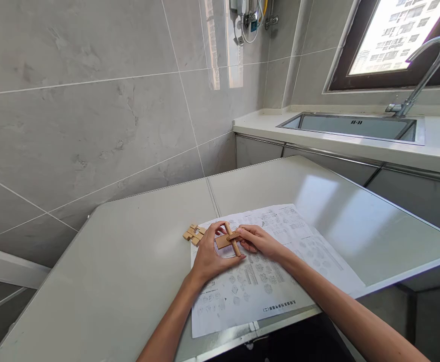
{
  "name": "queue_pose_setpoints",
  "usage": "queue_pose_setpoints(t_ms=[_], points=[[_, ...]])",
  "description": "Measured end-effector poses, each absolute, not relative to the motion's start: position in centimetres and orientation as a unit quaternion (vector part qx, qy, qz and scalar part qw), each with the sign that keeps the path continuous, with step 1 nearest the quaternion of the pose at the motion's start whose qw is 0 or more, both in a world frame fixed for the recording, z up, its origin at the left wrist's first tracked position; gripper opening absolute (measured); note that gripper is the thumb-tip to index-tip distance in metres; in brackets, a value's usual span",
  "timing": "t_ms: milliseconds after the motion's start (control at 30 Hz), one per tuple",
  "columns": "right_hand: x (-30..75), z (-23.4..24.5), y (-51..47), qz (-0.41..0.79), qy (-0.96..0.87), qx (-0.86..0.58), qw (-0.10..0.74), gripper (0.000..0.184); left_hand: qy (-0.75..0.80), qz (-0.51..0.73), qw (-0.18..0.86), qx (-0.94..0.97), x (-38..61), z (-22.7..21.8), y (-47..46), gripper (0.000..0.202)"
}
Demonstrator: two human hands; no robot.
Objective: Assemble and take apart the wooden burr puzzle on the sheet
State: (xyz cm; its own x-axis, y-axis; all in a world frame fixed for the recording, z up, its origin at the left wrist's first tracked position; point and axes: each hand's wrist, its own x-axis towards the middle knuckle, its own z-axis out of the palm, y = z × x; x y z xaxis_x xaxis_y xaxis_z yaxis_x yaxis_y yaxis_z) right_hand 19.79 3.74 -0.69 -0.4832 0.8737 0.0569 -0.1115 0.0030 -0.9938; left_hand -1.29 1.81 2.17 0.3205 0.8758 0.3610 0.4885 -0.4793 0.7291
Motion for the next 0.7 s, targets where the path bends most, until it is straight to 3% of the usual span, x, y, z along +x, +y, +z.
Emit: queue_pose_setpoints(t_ms=[700], points=[[20.2, 0.7, 3.4, 0.64, -0.59, -0.3, 0.392, 0.043, 0.385, 0.409, 0.143, 0.815, -1.4, 1.4, 1.7, 0.083]])
